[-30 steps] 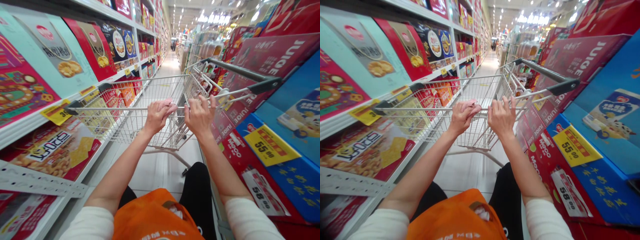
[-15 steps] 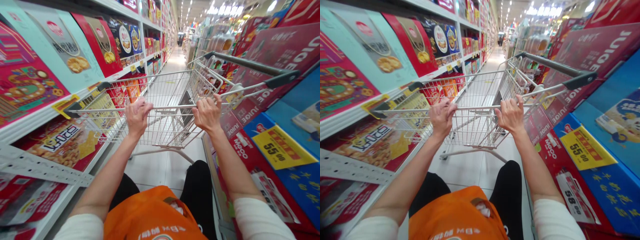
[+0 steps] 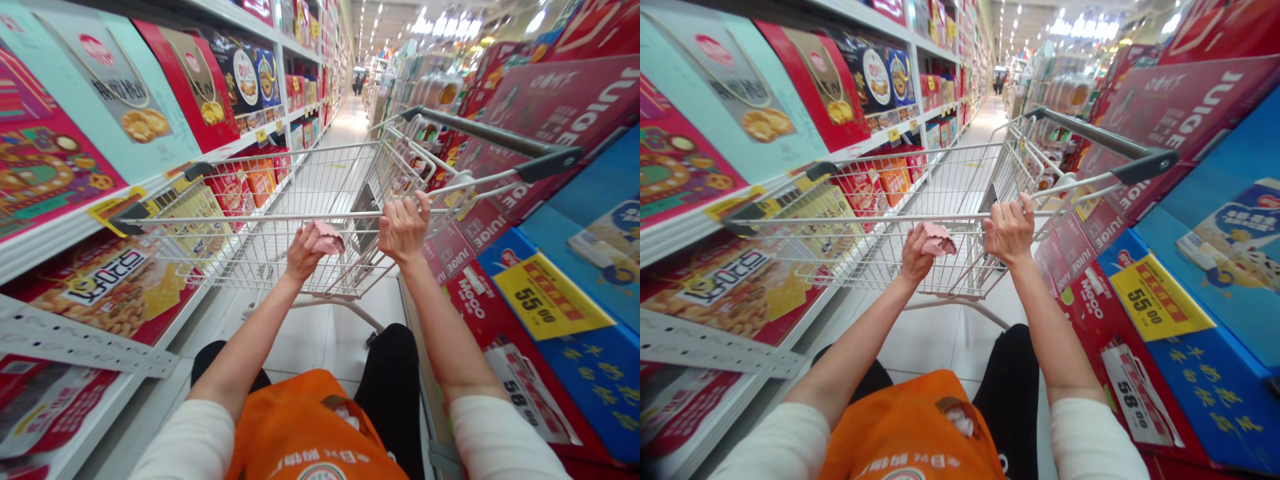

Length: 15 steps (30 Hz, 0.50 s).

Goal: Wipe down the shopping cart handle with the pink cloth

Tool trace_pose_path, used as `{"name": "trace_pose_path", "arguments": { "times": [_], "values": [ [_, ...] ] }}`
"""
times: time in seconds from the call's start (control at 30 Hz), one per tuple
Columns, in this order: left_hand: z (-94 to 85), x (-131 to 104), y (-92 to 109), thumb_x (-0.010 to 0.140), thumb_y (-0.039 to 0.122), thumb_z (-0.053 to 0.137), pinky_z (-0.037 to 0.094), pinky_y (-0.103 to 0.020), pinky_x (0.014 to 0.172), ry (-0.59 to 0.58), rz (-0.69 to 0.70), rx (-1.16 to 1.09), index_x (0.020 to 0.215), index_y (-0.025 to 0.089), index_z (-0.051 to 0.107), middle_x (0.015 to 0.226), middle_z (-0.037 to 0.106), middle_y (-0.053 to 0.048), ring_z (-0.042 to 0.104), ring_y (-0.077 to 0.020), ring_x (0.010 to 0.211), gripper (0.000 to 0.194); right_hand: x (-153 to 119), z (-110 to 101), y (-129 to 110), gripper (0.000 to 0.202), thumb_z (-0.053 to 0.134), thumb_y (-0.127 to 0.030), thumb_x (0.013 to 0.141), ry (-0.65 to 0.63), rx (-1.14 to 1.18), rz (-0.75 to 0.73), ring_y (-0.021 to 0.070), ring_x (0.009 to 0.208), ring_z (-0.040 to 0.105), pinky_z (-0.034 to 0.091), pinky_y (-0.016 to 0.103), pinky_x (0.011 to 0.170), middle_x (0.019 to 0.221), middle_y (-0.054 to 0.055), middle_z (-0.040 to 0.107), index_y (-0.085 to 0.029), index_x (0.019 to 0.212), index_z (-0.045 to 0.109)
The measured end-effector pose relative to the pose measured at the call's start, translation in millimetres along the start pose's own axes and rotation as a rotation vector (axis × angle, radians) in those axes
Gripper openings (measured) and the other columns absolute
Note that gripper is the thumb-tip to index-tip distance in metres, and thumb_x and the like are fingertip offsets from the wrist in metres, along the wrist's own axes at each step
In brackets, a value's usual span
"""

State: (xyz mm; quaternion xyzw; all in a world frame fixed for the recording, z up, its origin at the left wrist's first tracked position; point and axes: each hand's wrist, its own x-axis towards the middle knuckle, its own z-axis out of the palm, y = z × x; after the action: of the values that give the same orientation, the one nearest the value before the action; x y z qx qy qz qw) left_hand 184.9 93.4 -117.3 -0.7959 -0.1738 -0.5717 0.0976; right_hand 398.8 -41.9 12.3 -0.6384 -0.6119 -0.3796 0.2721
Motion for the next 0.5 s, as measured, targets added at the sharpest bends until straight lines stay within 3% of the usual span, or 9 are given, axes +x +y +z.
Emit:
{"name": "trace_pose_path", "arguments": {
  "times": [0.1,0.2,0.33,0.4,0.5],
  "values": [
    [-10.1,-8,-5,0.102,0.044,0.045,0.045,-0.051,0.111,0.101,-0.158,-0.02,0.11,0.026,0.064,0.116,0.067,-0.009,0.055,-0.0262,0.133,0.028,1,2,-4,0.068,-0.001,-0.053,0.097,-0.012,0.003,0.011,0.0246,0.086,0.05,0.027,0.051,0.112,0.079,0.007,0.058,-0.023,0.078,0.057],
    [-6.6,10,25,0.101,0.043,0.048,0.04,-0.058,0.114,0.175,-0.232,-0.022,0.118,0.027,0.063,0.128,0.06,-0.011,0.047,-0.0289,0.139,0.028,0,5,-7,0.069,0.0,-0.055,0.096,-0.015,0.032,0.026,0.0243,0.085,0.05,0.027,0.052,0.112,0.078,0.007,0.056,-0.023,0.078,0.058],
    [9.7,41,67,0.096,0.03,0.061,0.032,-0.058,0.121,0.098,0.004,0.065,0.106,0.035,0.068,0.118,0.061,-0.004,0.047,-0.026,0.137,0.013,-2,6,-10,0.074,-0.005,-0.058,0.095,0.023,0.098,0.052,0.0243,0.084,0.05,0.027,0.054,0.112,0.076,0.007,0.055,-0.023,0.076,0.058],
    [16.5,44,73,0.096,0.026,0.062,0.034,-0.053,0.121,0.062,0.091,0.106,0.108,0.039,0.067,0.115,0.062,-0.001,0.051,-0.022,0.132,0.018,-2,6,-11,0.076,-0.007,-0.058,0.095,0.054,0.104,0.044,0.0238,0.083,0.05,0.028,0.053,0.112,0.075,0.007,0.054,-0.023,0.075,0.058],
    [20.3,32,69,0.098,0.025,0.058,0.039,-0.046,0.117,0.013,0.107,0.075,0.107,0.04,0.065,0.113,0.065,0.002,0.056,-0.017,0.124,0.019,-2,5,-12,0.076,-0.007,-0.057,0.095,0.07,0.095,0.037,0.0228,0.081,0.051,0.03,0.051,0.112,0.074,0.006,0.054,-0.023,0.074,0.057]
  ]
}}
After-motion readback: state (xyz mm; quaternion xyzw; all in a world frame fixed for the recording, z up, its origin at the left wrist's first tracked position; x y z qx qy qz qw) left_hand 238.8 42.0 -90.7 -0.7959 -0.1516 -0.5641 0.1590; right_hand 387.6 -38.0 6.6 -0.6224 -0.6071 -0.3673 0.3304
